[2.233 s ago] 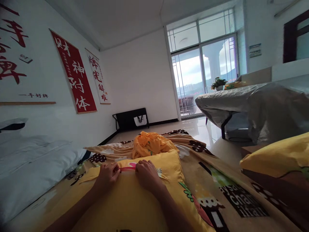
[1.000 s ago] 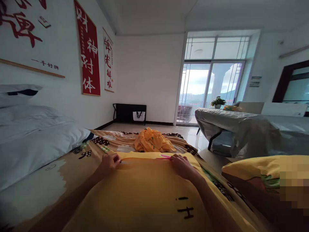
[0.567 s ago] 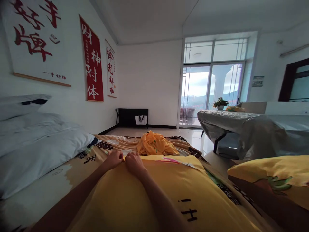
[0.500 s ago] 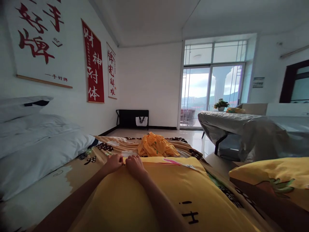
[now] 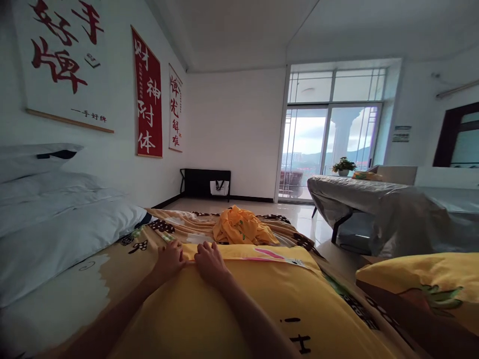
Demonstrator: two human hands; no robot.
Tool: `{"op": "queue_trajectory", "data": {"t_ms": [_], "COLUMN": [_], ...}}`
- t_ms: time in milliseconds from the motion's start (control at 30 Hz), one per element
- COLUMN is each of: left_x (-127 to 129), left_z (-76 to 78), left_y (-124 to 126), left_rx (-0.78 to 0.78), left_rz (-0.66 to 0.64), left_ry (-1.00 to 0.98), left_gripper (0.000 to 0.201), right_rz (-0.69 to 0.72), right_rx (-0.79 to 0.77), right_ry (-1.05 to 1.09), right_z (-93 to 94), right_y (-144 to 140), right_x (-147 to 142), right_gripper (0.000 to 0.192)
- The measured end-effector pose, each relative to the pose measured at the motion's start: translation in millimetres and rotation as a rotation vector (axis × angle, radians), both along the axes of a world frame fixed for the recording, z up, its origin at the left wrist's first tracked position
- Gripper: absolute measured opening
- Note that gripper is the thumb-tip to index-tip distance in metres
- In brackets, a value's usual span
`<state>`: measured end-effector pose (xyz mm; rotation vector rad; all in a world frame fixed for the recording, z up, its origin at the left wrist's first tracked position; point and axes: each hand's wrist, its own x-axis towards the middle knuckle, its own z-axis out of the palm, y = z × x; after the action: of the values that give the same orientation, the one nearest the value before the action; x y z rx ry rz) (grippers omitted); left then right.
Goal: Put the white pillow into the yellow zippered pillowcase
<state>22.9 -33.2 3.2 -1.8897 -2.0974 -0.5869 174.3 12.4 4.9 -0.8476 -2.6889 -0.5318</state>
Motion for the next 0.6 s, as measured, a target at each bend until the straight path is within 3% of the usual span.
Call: {"op": "queue_trajectory", "data": {"t_ms": [133,233,333,400,533,600], "left_x": [9.8,10.9,-0.7,-11.2,-21.0,-17.1], "left_z": [0.9,-3.2,-14.4,-23.4,-33.5,-31.8], "left_y": [-5.3,-11.1,-13.6,-11.9,-1.9,3.9], "left_rx": [0.057,0.083,-0.013,-0.101,-0.125,-0.153], "left_rz": [-0.03,-0.08,-0.146,-0.177,-0.233,-0.257], "left_ry": [0.131,0.208,0.09,-0.026,-0.221,-0.141], "left_gripper": [0.032,0.033,0.026,0.024,0.035,0.036], "right_rz": [-0.013,-0.007,-0.009,-0.086,-0.339,-0.504], "right_rx": [-0.015,-0.068,-0.093,-0.052,0.041,0.07], "right_ry": [-0.008,0.01,0.065,0.134,0.218,0.199], "right_z": [2.8,3.7,-3.5,-12.5,-26.8,-29.4], "right_y": [-1.2,1.6,10.5,19.1,35.7,41.5], "right_x": [4.2,32.1,89.2,137.7,230.4,263.8], "right_gripper": [0.023,0.024,0.036,0.044,0.039,0.033]}}
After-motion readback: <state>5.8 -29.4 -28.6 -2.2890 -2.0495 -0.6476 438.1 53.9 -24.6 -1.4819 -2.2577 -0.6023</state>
